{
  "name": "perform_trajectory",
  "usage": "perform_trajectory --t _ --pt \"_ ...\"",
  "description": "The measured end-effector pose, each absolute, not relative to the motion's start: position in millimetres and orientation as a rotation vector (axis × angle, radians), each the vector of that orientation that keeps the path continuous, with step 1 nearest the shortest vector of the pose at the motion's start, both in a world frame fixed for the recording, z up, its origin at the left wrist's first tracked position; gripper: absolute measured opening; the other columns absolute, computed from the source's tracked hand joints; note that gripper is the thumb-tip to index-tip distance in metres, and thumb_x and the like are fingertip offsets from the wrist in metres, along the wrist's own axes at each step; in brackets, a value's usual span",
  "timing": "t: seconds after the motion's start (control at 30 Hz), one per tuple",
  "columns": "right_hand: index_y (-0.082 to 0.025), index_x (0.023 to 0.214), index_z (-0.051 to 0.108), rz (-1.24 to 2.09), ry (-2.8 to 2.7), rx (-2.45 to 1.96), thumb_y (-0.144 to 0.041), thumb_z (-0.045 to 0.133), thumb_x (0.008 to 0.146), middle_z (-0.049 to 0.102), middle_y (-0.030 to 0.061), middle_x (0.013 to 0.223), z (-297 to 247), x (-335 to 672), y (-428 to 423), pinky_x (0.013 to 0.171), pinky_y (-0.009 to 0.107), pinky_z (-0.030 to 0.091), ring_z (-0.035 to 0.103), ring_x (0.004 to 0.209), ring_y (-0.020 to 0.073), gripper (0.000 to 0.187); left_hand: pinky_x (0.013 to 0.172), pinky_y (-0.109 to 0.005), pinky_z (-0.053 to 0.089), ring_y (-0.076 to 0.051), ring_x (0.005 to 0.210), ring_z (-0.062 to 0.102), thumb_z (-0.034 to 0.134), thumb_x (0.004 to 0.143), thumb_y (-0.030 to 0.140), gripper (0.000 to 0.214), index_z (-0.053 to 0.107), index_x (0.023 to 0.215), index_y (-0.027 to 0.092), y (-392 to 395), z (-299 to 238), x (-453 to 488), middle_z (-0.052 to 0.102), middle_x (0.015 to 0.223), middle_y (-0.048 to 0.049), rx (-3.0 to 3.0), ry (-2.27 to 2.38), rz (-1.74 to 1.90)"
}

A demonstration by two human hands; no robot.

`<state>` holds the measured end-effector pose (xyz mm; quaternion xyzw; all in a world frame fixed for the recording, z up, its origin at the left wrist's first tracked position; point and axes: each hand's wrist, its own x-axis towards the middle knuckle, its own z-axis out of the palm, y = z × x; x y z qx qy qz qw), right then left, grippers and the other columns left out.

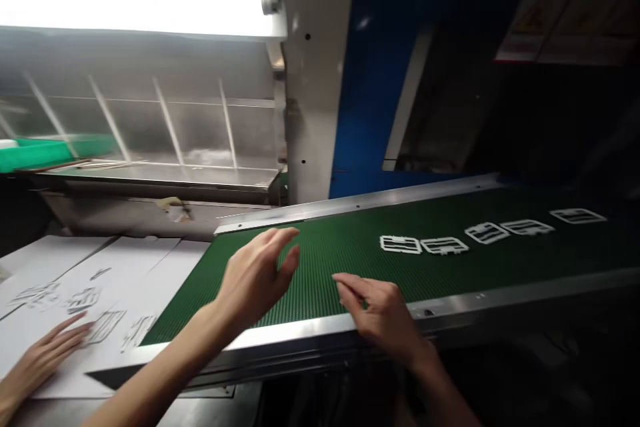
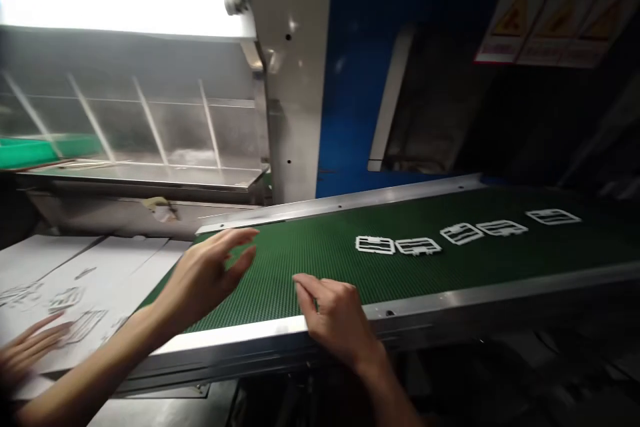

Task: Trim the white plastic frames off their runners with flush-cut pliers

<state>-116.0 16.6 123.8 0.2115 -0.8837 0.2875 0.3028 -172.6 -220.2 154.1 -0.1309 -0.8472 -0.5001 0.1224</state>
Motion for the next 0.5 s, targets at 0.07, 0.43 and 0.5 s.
perform_trajectory --t 0.07,0.43,0.5 --pt "-0.022 0.098 0.066 0.701 -2.406 0.515 -0.021 0.045 0.088 0.069 0.0025 0.073 126 -117 16 0.062 0.022 0.046 0.063 0.061 0.0131 0.022 0.098 -0.045 0.036 -0.034 0.114 0.049 0.052 0.083 0.038 0.045 0.055 0.122 0.015 -153 172 -199 0.057 0.121 -0.0159 -0.904 -2.601 -0.905" --pt "-0.019 0.077 0.062 0.615 -2.406 0.364 -0.026 0.043 0.087 0.058 -0.0007 0.055 121 -123 23 0.054 0.025 0.034 0.053 0.050 0.0130 0.023 0.075 -0.036 0.049 -0.033 0.094 0.061 0.064 0.071 0.046 0.052 0.060 0.107 0.009 27 150 -271 0.065 0.101 -0.0204 -1.461 -2.823 -0.621" --pt "-0.020 0.072 0.062 0.561 -2.388 0.390 -0.028 0.045 0.087 0.057 -0.0012 0.053 117 -124 24 0.053 0.026 0.034 0.053 0.048 0.0131 0.024 0.070 -0.036 0.050 -0.033 0.088 0.063 0.065 0.071 0.038 0.048 0.058 0.109 0.010 26 144 -268 0.066 0.096 -0.0189 -1.415 -2.808 -0.696"
